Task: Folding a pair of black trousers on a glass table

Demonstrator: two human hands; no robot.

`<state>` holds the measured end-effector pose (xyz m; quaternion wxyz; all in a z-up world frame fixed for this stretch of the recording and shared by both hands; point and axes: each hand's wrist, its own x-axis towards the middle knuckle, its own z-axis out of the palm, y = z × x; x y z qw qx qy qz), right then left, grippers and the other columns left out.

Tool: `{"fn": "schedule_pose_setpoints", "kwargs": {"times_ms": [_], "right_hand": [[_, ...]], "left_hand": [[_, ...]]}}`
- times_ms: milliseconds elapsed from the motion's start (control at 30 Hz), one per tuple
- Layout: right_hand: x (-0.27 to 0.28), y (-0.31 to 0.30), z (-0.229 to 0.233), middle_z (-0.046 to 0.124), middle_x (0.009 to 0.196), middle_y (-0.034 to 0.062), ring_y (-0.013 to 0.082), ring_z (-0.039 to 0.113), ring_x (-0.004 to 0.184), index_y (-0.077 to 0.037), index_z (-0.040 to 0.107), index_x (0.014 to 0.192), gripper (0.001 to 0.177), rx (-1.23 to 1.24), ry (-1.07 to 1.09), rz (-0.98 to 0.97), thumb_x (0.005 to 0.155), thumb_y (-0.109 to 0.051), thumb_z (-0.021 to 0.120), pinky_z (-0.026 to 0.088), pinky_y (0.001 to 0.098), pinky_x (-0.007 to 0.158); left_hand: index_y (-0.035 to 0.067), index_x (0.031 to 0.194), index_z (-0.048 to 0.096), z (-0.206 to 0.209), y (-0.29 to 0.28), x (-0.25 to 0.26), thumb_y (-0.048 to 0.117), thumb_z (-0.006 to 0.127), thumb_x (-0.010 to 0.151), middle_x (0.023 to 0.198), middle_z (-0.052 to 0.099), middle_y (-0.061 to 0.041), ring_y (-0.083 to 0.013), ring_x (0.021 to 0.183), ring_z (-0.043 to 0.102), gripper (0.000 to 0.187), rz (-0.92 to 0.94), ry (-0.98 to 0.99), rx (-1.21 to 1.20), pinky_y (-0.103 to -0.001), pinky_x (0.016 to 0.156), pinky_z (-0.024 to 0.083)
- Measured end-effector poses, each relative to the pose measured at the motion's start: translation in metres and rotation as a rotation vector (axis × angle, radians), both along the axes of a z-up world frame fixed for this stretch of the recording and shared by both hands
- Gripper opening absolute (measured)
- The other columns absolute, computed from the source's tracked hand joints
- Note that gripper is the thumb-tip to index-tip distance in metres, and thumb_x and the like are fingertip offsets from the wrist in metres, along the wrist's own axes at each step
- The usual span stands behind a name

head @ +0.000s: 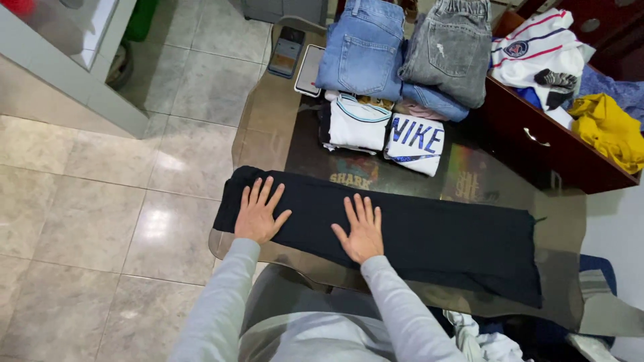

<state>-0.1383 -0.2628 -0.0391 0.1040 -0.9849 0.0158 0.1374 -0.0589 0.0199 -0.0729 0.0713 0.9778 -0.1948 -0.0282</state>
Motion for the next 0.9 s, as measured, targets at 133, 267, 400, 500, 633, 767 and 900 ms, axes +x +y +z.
{"fn": "schedule_pose_setpoints", "kwargs": {"times_ms": [133, 267, 400, 500, 633, 767, 900], "right_hand": [[-0.008, -0.018, -0.007, 0.018, 0.17, 0.0106, 0.0342, 0.013, 0.157, -0.023, 0.022, 0.164, 0.08, 0.039, -0.031, 0.015, 0.101, -0.07, 0.034, 0.007, 0.0561, 0.125], [-0.02, -0.028, 0.003, 0.02, 0.17, 0.007, 0.0329, 0.013, 0.157, -0.028, 0.025, 0.163, 0.099, 0.141, 0.035, 0.14, 0.085, -0.081, 0.053, 0.007, 0.0562, 0.126], [-0.031, -0.029, -0.001, 0.028, 0.166, -0.0036, 0.0268, 0.016, 0.157, -0.036, 0.046, 0.147, 0.084, 0.156, 0.104, 0.273, 0.075, -0.07, 0.075, 0.01, 0.0603, 0.126], [-0.024, -0.037, -0.033, 0.051, 0.152, -0.012, 0.0217, 0.033, 0.152, -0.036, 0.067, 0.123, 0.033, 0.205, 0.074, 0.184, 0.093, -0.049, 0.064, 0.022, 0.0594, 0.123], [-0.009, -0.042, -0.037, 0.069, 0.134, -0.008, 0.026, 0.048, 0.143, -0.027, 0.073, 0.116, 0.027, 0.306, 0.01, 0.134, 0.096, -0.044, 0.066, 0.034, 0.0626, 0.117], [0.0, -0.045, -0.045, 0.073, 0.126, -0.005, 0.0215, 0.053, 0.14, -0.028, 0.072, 0.117, 0.029, 0.302, 0.051, 0.069, 0.099, -0.047, 0.06, 0.039, 0.0547, 0.117], [-0.005, -0.039, -0.045, 0.074, 0.11, -0.0054, 0.0189, 0.067, 0.12, -0.029, 0.065, 0.11, 0.02, 0.279, -0.052, 0.059, 0.093, -0.04, 0.068, 0.047, 0.0476, 0.108]], "left_hand": [[0.029, 0.159, 0.037, 0.003, 0.003, 0.002, 0.07, 0.04, 0.098, 0.17, 0.025, -0.006, -0.0316, 0.157, 0.019, 0.073, -0.015, 0.014, 0.004, -0.054, 0.127, 0.011], [0.028, 0.152, 0.044, 0.016, 0.005, -0.01, 0.082, 0.054, 0.081, 0.168, 0.027, -0.007, -0.0316, 0.156, 0.019, 0.09, -0.152, 0.137, -0.044, -0.056, 0.125, 0.012], [0.032, 0.133, 0.054, 0.007, -0.003, -0.03, 0.061, 0.076, 0.073, 0.158, 0.038, 0.002, -0.0237, 0.15, 0.031, 0.07, -0.33, 0.168, -0.047, -0.054, 0.122, 0.023], [0.03, 0.111, 0.063, -0.026, -0.002, -0.023, 0.042, 0.07, 0.088, 0.151, 0.047, 0.011, -0.0185, 0.148, 0.039, 0.027, -0.278, 0.195, -0.132, -0.053, 0.122, 0.027], [0.023, 0.105, 0.068, -0.003, -0.011, -0.01, 0.039, 0.057, 0.103, 0.143, 0.061, 0.006, -0.021, 0.143, 0.048, 0.02, -0.191, 0.34, -0.201, -0.054, 0.121, 0.031], [0.024, 0.103, 0.071, -0.002, -0.015, -0.002, 0.042, 0.052, 0.105, 0.14, 0.065, 0.006, -0.0209, 0.141, 0.051, 0.026, -0.116, 0.424, -0.237, -0.053, 0.121, 0.033], [0.022, 0.098, 0.071, 0.006, -0.016, -0.008, 0.041, 0.053, 0.104, 0.144, 0.062, 0.007, -0.0206, 0.144, 0.048, 0.027, -0.098, 0.454, -0.248, -0.053, 0.124, 0.028]]}}
